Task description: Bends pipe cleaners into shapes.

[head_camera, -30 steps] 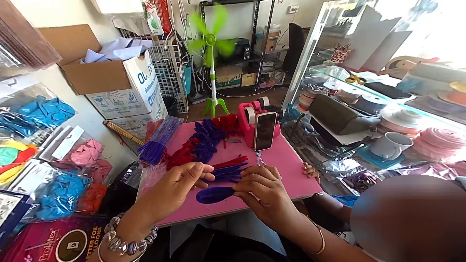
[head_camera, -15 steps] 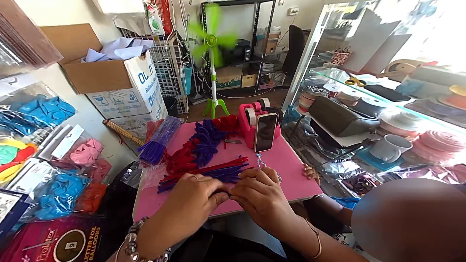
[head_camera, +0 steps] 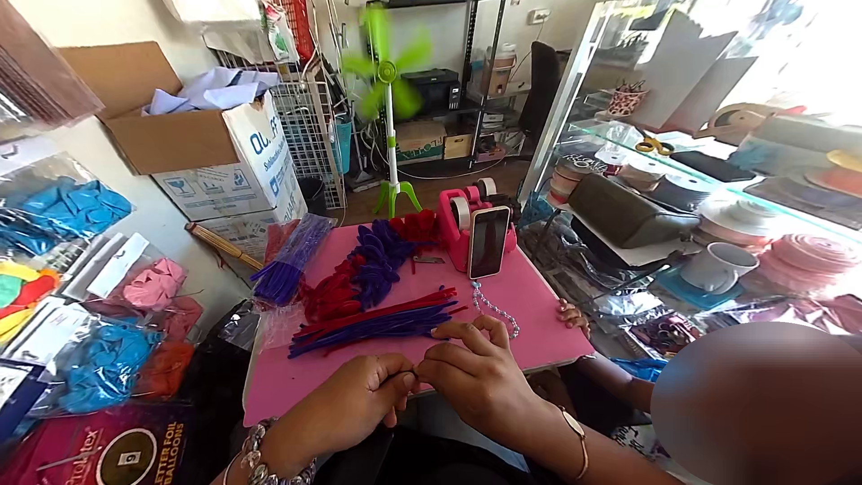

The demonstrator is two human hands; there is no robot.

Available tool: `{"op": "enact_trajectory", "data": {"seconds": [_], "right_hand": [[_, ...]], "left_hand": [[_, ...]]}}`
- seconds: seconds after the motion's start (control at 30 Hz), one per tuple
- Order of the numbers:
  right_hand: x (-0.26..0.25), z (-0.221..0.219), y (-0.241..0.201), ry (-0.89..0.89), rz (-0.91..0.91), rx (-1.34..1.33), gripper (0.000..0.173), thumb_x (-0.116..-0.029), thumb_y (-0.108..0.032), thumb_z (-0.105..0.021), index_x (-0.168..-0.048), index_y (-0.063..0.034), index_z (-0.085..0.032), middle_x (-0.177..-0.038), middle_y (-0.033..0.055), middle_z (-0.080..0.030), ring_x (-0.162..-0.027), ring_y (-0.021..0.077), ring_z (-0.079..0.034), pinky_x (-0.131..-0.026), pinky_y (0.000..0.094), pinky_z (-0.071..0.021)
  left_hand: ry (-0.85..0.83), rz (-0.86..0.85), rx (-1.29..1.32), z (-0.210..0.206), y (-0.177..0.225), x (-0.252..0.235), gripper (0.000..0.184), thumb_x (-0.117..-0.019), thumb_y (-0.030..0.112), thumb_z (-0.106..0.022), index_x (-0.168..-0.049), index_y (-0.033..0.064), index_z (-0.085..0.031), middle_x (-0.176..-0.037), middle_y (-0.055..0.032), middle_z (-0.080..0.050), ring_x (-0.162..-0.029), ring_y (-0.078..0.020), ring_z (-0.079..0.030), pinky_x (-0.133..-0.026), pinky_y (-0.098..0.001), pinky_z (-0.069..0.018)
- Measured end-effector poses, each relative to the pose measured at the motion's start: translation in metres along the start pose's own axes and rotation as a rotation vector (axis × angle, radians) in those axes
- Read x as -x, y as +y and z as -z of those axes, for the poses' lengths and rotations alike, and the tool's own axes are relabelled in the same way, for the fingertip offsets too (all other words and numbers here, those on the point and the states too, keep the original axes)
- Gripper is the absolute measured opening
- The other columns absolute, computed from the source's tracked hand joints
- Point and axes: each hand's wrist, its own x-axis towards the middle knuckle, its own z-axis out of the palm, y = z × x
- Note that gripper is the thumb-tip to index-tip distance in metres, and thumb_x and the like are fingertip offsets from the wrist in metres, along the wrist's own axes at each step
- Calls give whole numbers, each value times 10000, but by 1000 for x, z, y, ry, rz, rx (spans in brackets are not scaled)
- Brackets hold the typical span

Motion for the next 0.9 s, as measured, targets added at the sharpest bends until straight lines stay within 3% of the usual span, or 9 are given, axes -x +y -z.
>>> {"op": "enact_trajectory", "data": {"seconds": [0.1, 0.23, 0.4, 0.53, 0.6, 0.63, 0.7, 0.8, 0.9], "right_hand": [[1, -4, -2, -9, -2, 3, 120, -1018, -211, -591, -962, -239, -693, -954, -102, -716, -1135, 128, -595, -1008, 423, -329], [2, -7, 1, -44, -75, -189, 147, -1023, -269, -593, -973, -231, -726, -983, -93, -730, -1122, 113, -602, -1003, 414, -340], [0, 5, 23, -350, -430, -719, 292, -1020, -351, -605, -1119, -135, -775, -1035, -39, -744, -1088, 90, -630, -1024, 473, -404], [-3, 6, 30, -444, -531, -927, 287, -1043, -261, -566, -970, -42, -737, -896, -29, -694, -892, -29, -617, -851, 191, -502], [-3, 6, 24, -419, -525, -792, 236, -1007, -272, -608, -987, -88, -754, -938, -26, -705, -972, 22, -613, -911, 293, -455], [-2, 4, 20, -381, -494, -667, 224, -994, -285, -616, -984, -117, -763, -958, -22, -715, -1019, 78, -616, -934, 386, -421], [-3, -1, 10, -266, -393, -354, 194, -967, -321, -628, -953, -199, -778, -1015, -43, -716, -1083, 154, -615, -930, 463, -418], [-4, -5, -6, -59, -242, -29, 181, -976, -369, -638, -931, -272, -783, -1147, -20, -714, -1196, 235, -591, -990, 499, -405], [5, -8, -24, 94, -242, -126, 163, -982, -376, -666, -890, -256, -727, -1108, -50, -694, -1179, 168, -560, -995, 398, -385]], "left_hand": [[63, 20, -24, -6, -3, 4, 267, -1080, 261, -473, -1053, 95, -680, -796, 60, -620, -641, 17, -569, -603, -157, -486], [259, -116, -167, -20, -16, 6, 306, -1050, 309, -482, -956, 110, -695, -699, 65, -564, -604, 4, -499, -561, -183, -408], [558, -241, -498, -36, -28, 7, 323, -1030, 297, -461, -884, 127, -694, -761, 22, -632, -623, -84, -577, -536, -278, -468], [769, -304, -869, -46, -36, 1, 313, -977, 248, -462, -825, 117, -702, -756, -22, -672, -591, -178, -652, -461, -355, -495], [814, -298, -965, -50, -38, -1, 312, -970, 244, -465, -814, 115, -703, -737, -30, -663, -593, -193, -657, -476, -354, -505], [830, -294, -996, -50, -39, -1, 313, -969, 245, -465, -815, 114, -704, -730, -32, -657, -587, -196, -652, -476, -351, -502], [858, -278, -1019, -51, -40, -2, 317, -963, 240, -467, -832, 102, -721, -737, -44, -664, -580, -206, -654, -474, -358, -507], [885, -230, -938, -50, -45, -5, 328, -965, 239, -456, -853, 88, -726, -756, -50, -681, -598, -213, -674, -474, -386, -521], [841, -220, -628, -45, -44, -3, 327, -998, 254, -462, -871, 97, -719, -736, -15, -656, -601, -138, -626, -504, -330, -498]]}}
